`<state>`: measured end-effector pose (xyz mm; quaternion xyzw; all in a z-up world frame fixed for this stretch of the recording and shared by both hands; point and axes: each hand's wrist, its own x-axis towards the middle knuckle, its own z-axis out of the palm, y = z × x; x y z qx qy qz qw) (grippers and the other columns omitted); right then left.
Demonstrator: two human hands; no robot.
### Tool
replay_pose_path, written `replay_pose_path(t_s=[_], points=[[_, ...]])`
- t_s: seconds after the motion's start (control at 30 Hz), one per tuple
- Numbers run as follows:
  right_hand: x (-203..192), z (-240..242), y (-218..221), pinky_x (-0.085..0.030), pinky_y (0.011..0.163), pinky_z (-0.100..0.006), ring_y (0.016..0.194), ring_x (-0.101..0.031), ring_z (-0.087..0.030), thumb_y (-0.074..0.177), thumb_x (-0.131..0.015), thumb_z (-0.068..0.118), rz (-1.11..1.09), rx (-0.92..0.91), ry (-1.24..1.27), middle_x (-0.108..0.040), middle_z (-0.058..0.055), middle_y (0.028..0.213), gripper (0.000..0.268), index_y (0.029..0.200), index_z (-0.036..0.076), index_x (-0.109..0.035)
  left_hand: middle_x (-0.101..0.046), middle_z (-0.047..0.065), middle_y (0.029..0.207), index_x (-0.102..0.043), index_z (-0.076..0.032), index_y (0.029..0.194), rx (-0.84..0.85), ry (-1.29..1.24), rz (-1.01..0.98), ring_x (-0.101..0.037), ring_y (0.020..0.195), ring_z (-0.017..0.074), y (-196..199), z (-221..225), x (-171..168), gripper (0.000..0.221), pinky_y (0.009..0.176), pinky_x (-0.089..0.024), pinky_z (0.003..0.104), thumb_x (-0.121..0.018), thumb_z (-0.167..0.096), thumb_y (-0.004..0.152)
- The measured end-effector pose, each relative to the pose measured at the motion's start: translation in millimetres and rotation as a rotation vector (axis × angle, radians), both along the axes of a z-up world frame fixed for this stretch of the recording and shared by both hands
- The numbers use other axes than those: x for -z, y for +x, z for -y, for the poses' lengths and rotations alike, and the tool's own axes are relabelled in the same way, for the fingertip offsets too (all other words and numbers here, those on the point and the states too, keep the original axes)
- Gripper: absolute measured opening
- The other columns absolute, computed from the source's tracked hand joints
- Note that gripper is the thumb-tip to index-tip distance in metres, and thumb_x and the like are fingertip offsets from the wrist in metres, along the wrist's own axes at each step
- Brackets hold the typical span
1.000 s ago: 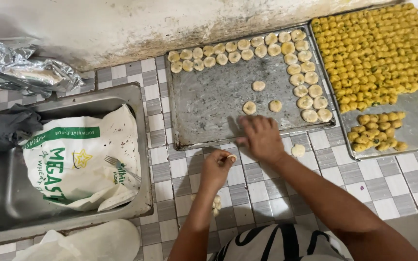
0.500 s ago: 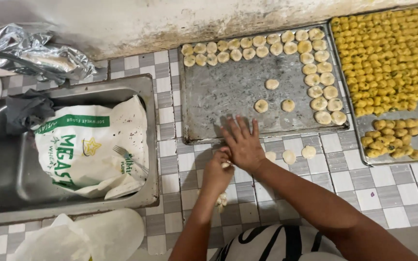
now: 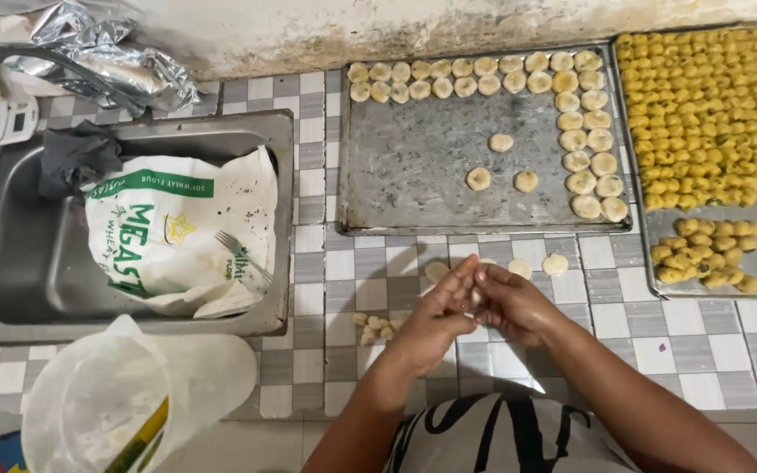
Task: Manually flattening small dough portions and arranging them in rows on a baking tray.
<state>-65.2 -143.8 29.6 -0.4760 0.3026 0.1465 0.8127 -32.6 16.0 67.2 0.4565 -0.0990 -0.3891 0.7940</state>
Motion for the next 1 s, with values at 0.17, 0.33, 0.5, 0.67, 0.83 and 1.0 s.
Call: replay_pose_path(t_s=[0.17, 0.33, 0.5, 0.67, 0.83, 1.0], points=[[-3, 48, -38, -0.053, 0.065, -0.036, 0.088, -0.062, -0.03, 0.083, -0.059, 0.003, 0.118, -0.157, -0.434, -0.06, -0.02, 0.102, 0.033, 0.115, -0.006, -0.058, -0.03, 0.014, 0.146, -0.035, -0.015, 0.142, -0.178, 0.651, 0.444, -0.014, 0.135, 0.0388, -10, -7, -23, 0.069, 0.106, -0.024, 0.05, -0.051, 0.007, 0.079], [6, 95, -72, -0.054, 0.077, -0.041, 0.094, -0.065, -0.032, 0.083, -0.062, 0.016, 0.28, -0.459, -1.191, -0.066, -0.01, 0.101, 0.026, 0.108, 0.012, -0.066, -0.043, 0.016, 0.138, -0.04, -0.012, 0.137, -0.467, 0.772, 0.345, -0.03, 0.13, 0.0377, -26, -33, -15, 0.059, 0.105, -0.029, 0.05, -0.056, -0.002, 0.081], [-6, 130, -78, -0.048, 0.086, -0.048, 0.101, -0.06, -0.039, 0.095, -0.048, 0.032, 0.159, -0.405, -1.128, -0.069, -0.015, 0.101, 0.028, 0.107, 0.015, -0.067, -0.046, 0.015, 0.137, -0.04, -0.014, 0.137, -0.634, 0.851, 0.224, -0.034, 0.132, 0.0341, -53, -38, -11, 0.055, 0.106, -0.027, 0.051, -0.056, -0.008, 0.084], [41, 150, -43, -0.043, 0.093, -0.048, 0.11, -0.054, -0.039, 0.097, -0.046, 0.022, 0.799, -0.174, -1.594, -0.057, -0.016, 0.117, 0.029, 0.12, 0.009, -0.059, -0.047, 0.015, 0.134, -0.043, -0.012, 0.133, -0.731, 1.018, 0.228, -0.035, 0.132, 0.0317, -71, -30, -19, 0.049, 0.104, -0.032, 0.049, -0.056, -0.011, 0.086], [52, 105, -34, -0.023, 0.103, -0.061, 0.13, -0.035, -0.041, 0.091, -0.038, 0.051, 0.86, -0.39, -1.946, -0.045, -0.016, 0.136, 0.054, 0.13, 0.015, -0.05, -0.048, 0.014, 0.132, -0.047, -0.01, 0.132, -0.797, 1.227, 0.336, -0.038, 0.13, 0.0288, -88, -51, 9, 0.046, 0.107, -0.03, 0.045, -0.057, -0.013, 0.087], [72, 113, -29, -0.017, 0.1, -0.069, 0.133, -0.03, -0.044, 0.09, -0.025, 0.065, 0.884, -0.445, -1.923, -0.04, -0.02, 0.141, 0.072, 0.138, 0.013, -0.042, -0.05, 0.016, 0.129, -0.048, -0.006, 0.131, -0.793, 1.307, 0.416, -0.042, 0.127, 0.03, -90, -72, 40, 0.046, 0.106, -0.032, 0.043, -0.057, -0.007, 0.086]])
